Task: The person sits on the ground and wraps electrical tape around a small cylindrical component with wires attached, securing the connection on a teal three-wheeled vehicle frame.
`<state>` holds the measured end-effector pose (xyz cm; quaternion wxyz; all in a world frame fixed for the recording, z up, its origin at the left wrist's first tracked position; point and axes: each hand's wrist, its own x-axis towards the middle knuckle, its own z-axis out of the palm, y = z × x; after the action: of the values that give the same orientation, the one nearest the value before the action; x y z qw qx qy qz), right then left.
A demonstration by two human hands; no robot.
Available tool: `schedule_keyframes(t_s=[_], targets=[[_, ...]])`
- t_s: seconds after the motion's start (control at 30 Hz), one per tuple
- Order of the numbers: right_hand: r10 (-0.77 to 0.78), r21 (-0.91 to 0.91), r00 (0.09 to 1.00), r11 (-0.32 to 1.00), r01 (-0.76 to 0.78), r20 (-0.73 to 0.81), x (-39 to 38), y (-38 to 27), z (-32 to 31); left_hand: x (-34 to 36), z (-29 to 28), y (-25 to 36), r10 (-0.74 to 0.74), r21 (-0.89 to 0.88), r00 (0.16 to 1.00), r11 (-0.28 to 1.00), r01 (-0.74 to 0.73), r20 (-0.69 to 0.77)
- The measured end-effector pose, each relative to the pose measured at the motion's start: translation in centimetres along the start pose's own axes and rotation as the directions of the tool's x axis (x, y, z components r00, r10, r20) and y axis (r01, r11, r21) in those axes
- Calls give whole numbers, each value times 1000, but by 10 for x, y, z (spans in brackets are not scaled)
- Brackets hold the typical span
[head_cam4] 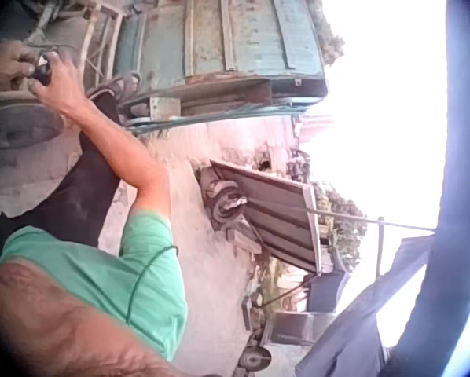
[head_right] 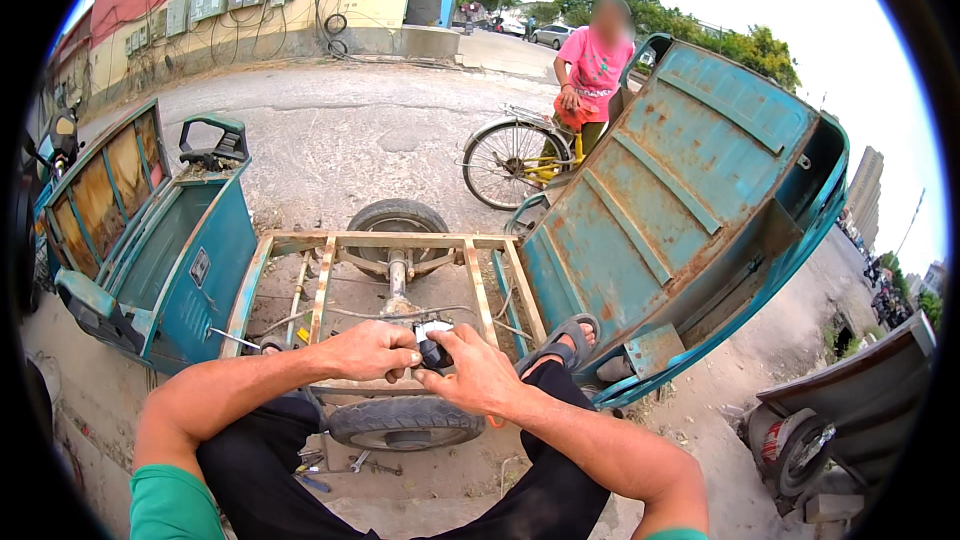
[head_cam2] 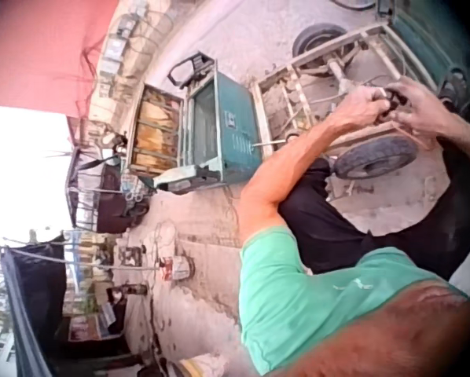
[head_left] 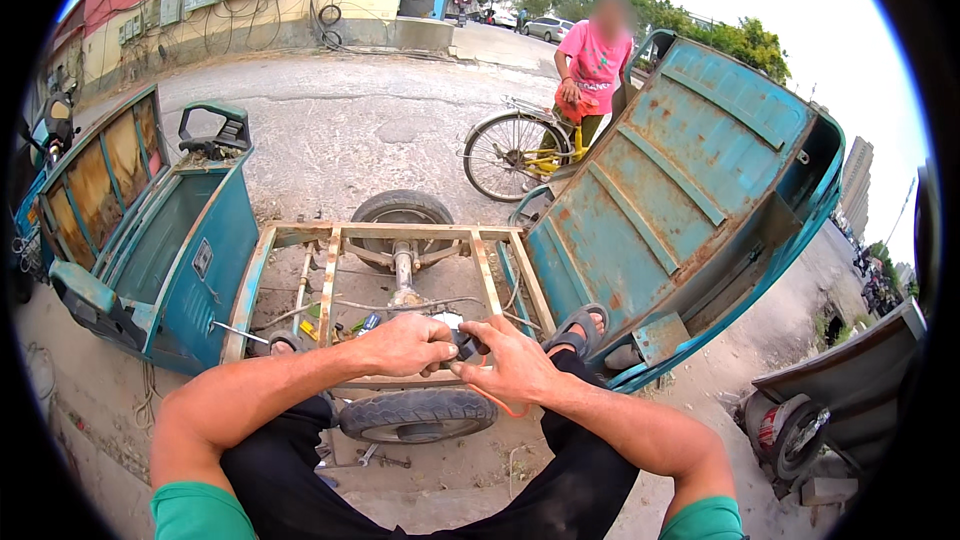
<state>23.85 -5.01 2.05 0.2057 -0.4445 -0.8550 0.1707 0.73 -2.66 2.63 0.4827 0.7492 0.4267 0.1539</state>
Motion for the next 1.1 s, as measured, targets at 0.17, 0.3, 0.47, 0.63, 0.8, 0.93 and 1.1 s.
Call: schedule_keyframes(t_s=[0.17,0.3,0.47,0.63,0.8,0.93,1.1], targets=[[57,18,998,998,-57,-12,-2,-4,-4,4,2,5,16,44,1000,999,-17,19],[9,99,1000,995,-12,28,1,4,1,3,-1,10,89,206,996,974,-91,16],[-20,112,979,994,-3,204,1,4,5,-1,1,9,301,433,953,858,-276,10],[40,309,825,916,-255,563,3,1,-4,-6,6,12,201,323,976,921,-216,79],[43,408,771,829,-383,635,2,4,-11,-2,7,12,136,149,988,978,-146,78],[104,498,920,815,-297,378,1,-3,-11,2,1,8,35,-90,997,995,-41,-68],[20,435,977,894,-112,211,2,2,-14,6,0,0,12,-299,993,953,-46,-114]])
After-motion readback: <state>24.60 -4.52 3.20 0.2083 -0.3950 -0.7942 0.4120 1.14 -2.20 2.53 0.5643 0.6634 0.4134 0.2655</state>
